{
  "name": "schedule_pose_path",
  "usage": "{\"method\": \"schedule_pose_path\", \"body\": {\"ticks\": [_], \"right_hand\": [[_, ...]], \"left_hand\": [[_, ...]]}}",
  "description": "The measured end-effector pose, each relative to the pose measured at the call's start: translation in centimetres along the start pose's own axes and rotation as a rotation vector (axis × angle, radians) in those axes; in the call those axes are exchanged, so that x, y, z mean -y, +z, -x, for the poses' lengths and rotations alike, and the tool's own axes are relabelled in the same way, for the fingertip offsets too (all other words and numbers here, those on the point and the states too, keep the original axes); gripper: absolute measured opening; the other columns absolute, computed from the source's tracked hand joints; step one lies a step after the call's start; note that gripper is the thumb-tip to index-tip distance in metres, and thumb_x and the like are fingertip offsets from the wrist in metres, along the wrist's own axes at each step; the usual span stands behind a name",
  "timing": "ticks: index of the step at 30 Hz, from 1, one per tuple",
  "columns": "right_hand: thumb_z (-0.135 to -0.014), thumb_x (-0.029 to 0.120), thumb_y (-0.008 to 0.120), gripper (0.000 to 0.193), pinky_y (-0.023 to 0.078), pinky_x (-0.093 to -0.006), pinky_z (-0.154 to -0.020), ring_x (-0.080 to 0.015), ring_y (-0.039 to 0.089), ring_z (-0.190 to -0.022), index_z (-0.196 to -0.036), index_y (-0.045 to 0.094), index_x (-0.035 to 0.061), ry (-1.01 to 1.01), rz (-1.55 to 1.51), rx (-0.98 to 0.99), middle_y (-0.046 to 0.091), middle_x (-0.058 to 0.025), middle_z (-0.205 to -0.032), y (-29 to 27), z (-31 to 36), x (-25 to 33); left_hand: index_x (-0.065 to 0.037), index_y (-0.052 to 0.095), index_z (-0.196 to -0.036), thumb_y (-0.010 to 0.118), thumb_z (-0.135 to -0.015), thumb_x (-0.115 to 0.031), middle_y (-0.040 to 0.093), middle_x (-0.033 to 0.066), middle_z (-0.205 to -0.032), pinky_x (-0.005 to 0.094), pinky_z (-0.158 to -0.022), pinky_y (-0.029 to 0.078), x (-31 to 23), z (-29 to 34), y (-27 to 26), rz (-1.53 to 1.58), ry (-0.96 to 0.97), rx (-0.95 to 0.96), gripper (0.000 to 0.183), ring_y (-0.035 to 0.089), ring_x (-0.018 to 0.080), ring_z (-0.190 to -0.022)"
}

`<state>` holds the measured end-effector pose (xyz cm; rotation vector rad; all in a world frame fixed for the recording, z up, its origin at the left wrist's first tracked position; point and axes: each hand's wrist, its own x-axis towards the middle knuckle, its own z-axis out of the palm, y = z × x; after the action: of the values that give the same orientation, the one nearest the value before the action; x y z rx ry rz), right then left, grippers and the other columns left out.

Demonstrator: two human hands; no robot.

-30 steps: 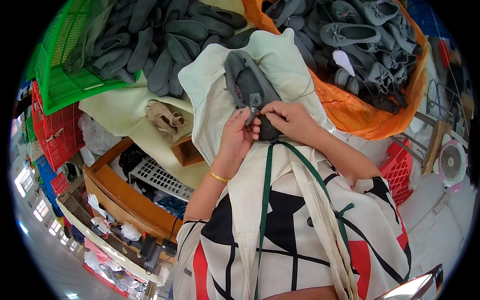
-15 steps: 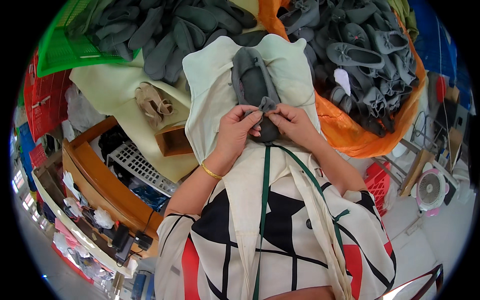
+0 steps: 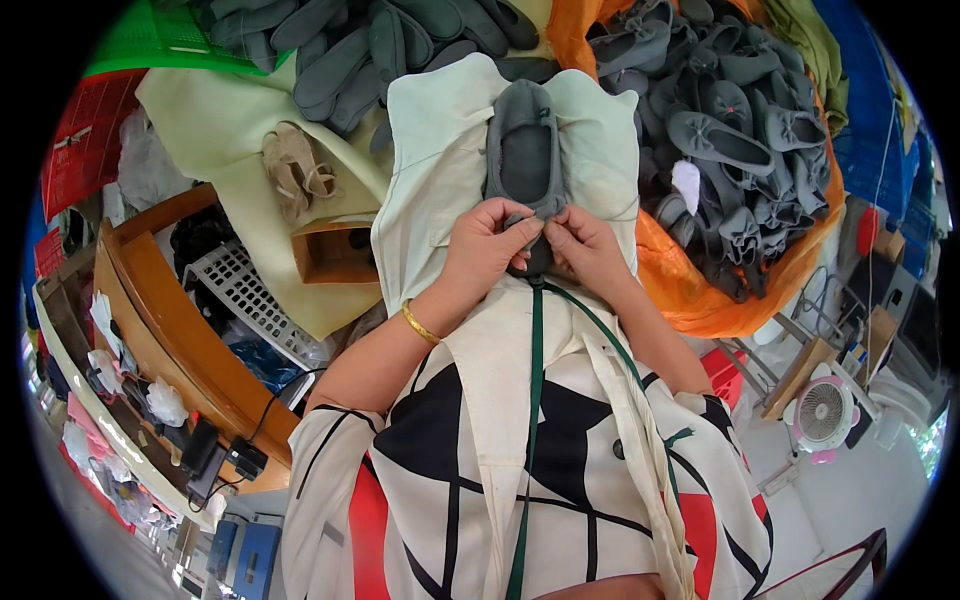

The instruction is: The person is sewing grey slip-on shoes by hand using a needle and thread. They repeatedly pick up shoes from a green basket, stitch the upper part of the shoe, and place the finished item into an orange basket. The task is performed continuously in a factory setting.

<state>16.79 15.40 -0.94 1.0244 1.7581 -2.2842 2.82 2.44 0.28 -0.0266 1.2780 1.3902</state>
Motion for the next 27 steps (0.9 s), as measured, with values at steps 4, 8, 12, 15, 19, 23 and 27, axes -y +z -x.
{"method": "schedule_pose_path", "body": {"ticks": [4, 8, 12, 15, 19, 23, 27], "right_hand": [[-0.100, 0.012, 0.056, 0.009, 0.044, -0.0202, -0.074, -0.0036, 0.053, -0.081, -0.101, 0.059, 0.0033, -0.077, 0.024, 0.013, 0.058, 0.0036, -0.088, 0.1, 0.0, 0.0], [-0.100, 0.010, 0.054, 0.011, 0.042, -0.0219, -0.086, -0.0044, 0.051, -0.094, -0.106, 0.059, 0.0028, -0.118, 0.000, 0.085, 0.059, 0.0028, -0.099, -0.6, -0.2, -0.7], [-0.100, 0.009, 0.052, 0.014, 0.041, -0.0227, -0.090, -0.0053, 0.051, -0.098, -0.111, 0.059, 0.0029, -0.124, -0.043, 0.121, 0.059, 0.0022, -0.102, -0.9, -0.4, -0.7], [-0.100, 0.010, 0.052, 0.014, 0.043, -0.0215, -0.085, -0.0045, 0.052, -0.093, -0.110, 0.059, 0.0034, -0.147, -0.028, 0.111, 0.059, 0.0032, -0.098, -0.8, -0.5, -0.6], [-0.101, 0.012, 0.054, 0.010, 0.041, -0.0183, -0.065, -0.0018, 0.050, -0.074, -0.105, 0.060, 0.0052, 0.050, -0.112, 0.101, 0.057, 0.0054, -0.083, -1.1, -0.4, -1.0], [-0.100, 0.014, 0.056, 0.008, 0.036, -0.0174, -0.053, -0.0009, 0.046, -0.061, -0.102, 0.059, 0.0067, 0.018, -0.074, 0.045, 0.053, 0.0060, -0.072, -0.3, -0.7, -0.9], [-0.098, 0.013, 0.057, 0.011, 0.037, -0.0177, -0.052, -0.0015, 0.047, -0.060, -0.107, 0.057, 0.0070, 0.062, -0.103, 0.056, 0.053, 0.0050, -0.071, -0.1, -0.9, -0.6]], "left_hand": [[-0.003, 0.066, -0.100, 0.069, -0.092, -0.014, 0.062, -0.0017, -0.076, 0.0186, -0.053, 0.046, 0.3, -0.1, 0.0, -0.007, 0.030, -0.011, 0.014, 0.053, 0.0036, -0.058], [-0.003, 0.066, -0.100, 0.069, -0.092, -0.014, 0.061, -0.0019, -0.076, 0.0184, -0.053, 0.046, 0.3, -0.1, -0.1, 0.012, 0.032, -0.006, 0.014, 0.053, 0.0035, -0.057], [-0.003, 0.066, -0.101, 0.069, -0.092, -0.015, 0.062, -0.0017, -0.076, 0.0186, -0.053, 0.046, 0.3, -0.1, -0.1, 0.030, 0.038, 0.000, 0.015, 0.053, 0.0037, -0.057], [-0.003, 0.066, -0.100, 0.069, -0.092, -0.016, 0.062, -0.0014, -0.077, 0.0187, -0.053, 0.047, 0.2, -0.1, -0.3, 0.027, 0.038, 0.003, 0.015, 0.054, 0.0039, -0.058], [-0.003, 0.066, -0.099, 0.069, -0.092, -0.016, 0.062, -0.0011, -0.077, 0.0189, -0.053, 0.047, 0.2, -0.3, -0.6, -0.015, 0.028, 0.015, 0.015, 0.054, 0.0042, -0.058], [-0.003, 0.066, -0.098, 0.069, -0.091, -0.015, 0.063, -0.0008, -0.077, 0.0189, -0.053, 0.047, 0.1, -0.4, -1.0, -0.019, 0.005, 0.028, 0.014, 0.055, 0.0043, -0.059], [-0.004, 0.066, -0.097, 0.069, -0.091, -0.014, 0.063, -0.0005, -0.077, 0.0185, -0.053, 0.047, 0.0, -0.3, -1.0, 0.002, -0.014, 0.042, 0.013, 0.055, 0.0040, -0.059]]}}
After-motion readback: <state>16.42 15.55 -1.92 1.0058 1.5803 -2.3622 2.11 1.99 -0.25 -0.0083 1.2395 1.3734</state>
